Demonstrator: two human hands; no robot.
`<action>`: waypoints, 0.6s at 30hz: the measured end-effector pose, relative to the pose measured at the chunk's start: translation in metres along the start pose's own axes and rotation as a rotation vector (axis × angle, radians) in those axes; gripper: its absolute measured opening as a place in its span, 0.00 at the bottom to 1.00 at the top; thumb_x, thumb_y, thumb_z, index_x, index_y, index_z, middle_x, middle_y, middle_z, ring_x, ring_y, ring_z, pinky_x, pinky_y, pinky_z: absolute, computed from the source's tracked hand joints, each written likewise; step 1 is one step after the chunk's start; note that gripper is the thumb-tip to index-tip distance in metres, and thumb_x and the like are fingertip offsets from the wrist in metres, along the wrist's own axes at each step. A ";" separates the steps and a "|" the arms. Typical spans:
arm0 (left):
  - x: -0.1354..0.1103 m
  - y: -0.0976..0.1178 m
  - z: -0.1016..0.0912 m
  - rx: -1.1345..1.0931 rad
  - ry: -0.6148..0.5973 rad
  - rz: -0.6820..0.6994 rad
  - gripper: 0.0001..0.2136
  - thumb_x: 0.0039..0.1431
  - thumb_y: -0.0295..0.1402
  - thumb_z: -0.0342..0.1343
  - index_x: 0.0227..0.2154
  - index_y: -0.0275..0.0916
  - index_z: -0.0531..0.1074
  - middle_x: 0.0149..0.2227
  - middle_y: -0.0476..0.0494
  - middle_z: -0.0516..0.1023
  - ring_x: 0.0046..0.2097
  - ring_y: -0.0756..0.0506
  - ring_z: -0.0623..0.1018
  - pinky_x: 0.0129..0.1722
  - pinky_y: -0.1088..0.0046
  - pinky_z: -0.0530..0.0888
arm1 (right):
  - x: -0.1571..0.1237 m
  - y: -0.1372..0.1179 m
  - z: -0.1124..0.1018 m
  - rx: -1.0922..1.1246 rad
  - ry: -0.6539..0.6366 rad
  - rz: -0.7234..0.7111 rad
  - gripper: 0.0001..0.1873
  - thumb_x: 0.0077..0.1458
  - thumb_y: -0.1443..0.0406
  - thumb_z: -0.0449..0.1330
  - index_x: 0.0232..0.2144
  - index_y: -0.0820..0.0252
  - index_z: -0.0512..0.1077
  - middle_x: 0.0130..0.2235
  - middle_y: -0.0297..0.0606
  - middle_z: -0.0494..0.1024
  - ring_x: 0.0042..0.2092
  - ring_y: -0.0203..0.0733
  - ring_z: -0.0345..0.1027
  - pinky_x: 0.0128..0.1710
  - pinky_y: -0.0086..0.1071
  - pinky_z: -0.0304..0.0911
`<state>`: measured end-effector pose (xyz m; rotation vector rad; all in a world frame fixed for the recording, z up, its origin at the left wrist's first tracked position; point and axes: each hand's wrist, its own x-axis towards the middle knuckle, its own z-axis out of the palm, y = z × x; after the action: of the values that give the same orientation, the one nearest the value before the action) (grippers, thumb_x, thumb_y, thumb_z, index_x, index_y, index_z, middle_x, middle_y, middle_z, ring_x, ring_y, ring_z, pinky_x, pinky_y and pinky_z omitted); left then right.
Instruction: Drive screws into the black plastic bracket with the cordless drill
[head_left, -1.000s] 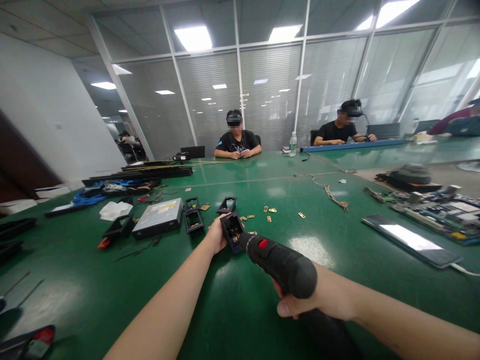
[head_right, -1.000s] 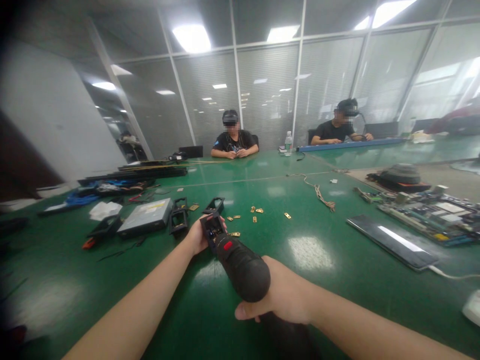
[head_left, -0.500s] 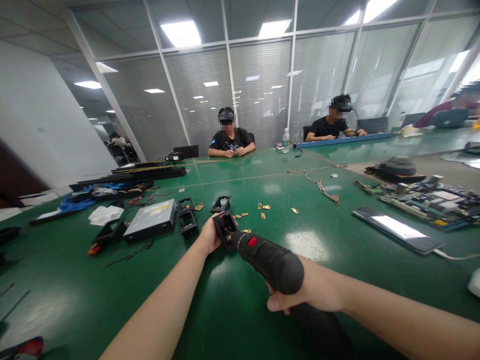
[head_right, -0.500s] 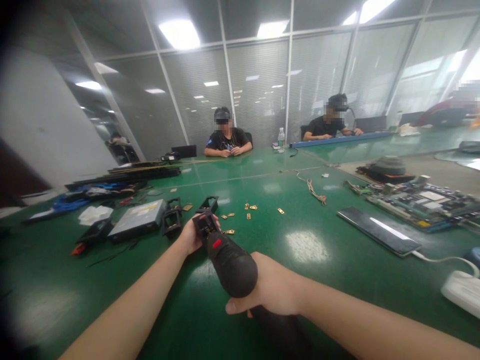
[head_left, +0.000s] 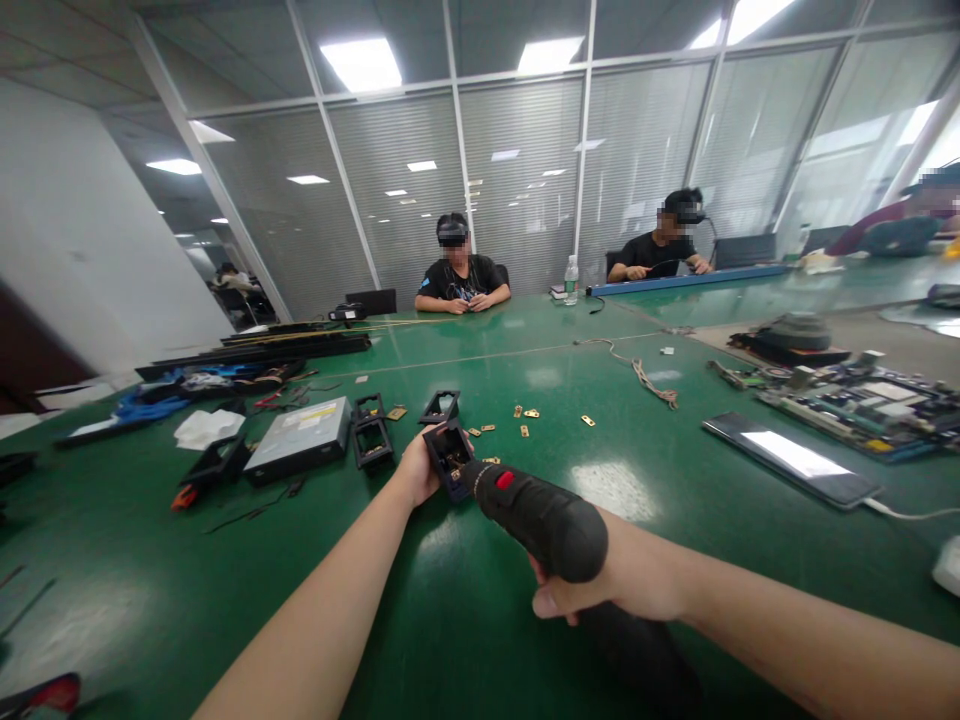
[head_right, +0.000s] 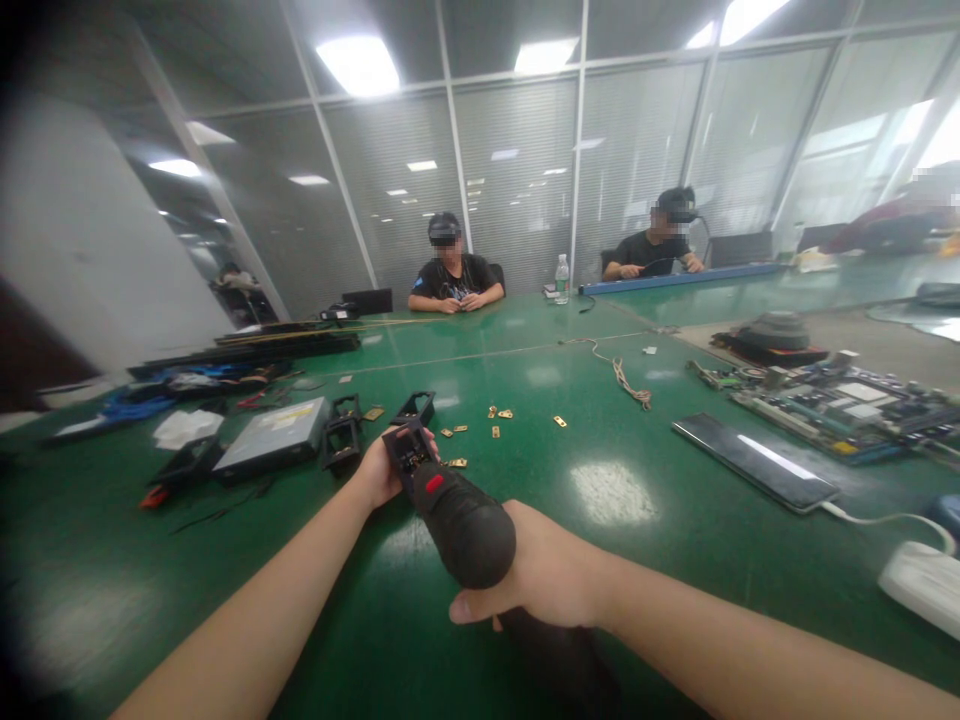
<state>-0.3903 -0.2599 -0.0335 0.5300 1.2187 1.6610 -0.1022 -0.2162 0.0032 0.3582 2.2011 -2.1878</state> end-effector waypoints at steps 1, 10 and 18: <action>0.000 0.000 0.000 0.001 0.002 -0.003 0.16 0.61 0.38 0.50 0.31 0.31 0.78 0.30 0.35 0.81 0.32 0.41 0.81 0.35 0.66 0.78 | 0.000 0.000 0.000 0.011 -0.002 0.002 0.20 0.41 0.61 0.77 0.30 0.63 0.72 0.28 0.33 0.74 0.26 0.36 0.69 0.26 0.29 0.65; -0.002 0.000 0.003 -0.005 0.001 -0.002 0.16 0.62 0.37 0.49 0.31 0.32 0.78 0.29 0.35 0.81 0.31 0.41 0.80 0.34 0.65 0.78 | 0.000 0.001 -0.001 0.021 -0.002 0.025 0.21 0.39 0.62 0.78 0.29 0.62 0.71 0.28 0.31 0.74 0.26 0.35 0.69 0.25 0.28 0.64; -0.002 0.000 0.003 -0.010 -0.004 -0.008 0.16 0.62 0.37 0.49 0.30 0.32 0.78 0.29 0.35 0.81 0.31 0.41 0.80 0.34 0.66 0.78 | -0.001 -0.005 0.000 0.105 0.019 0.066 0.20 0.39 0.65 0.77 0.31 0.62 0.72 0.29 0.30 0.73 0.26 0.35 0.69 0.27 0.29 0.66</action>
<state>-0.3871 -0.2606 -0.0324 0.5211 1.2080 1.6576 -0.1017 -0.2163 0.0082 0.4494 2.0562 -2.2800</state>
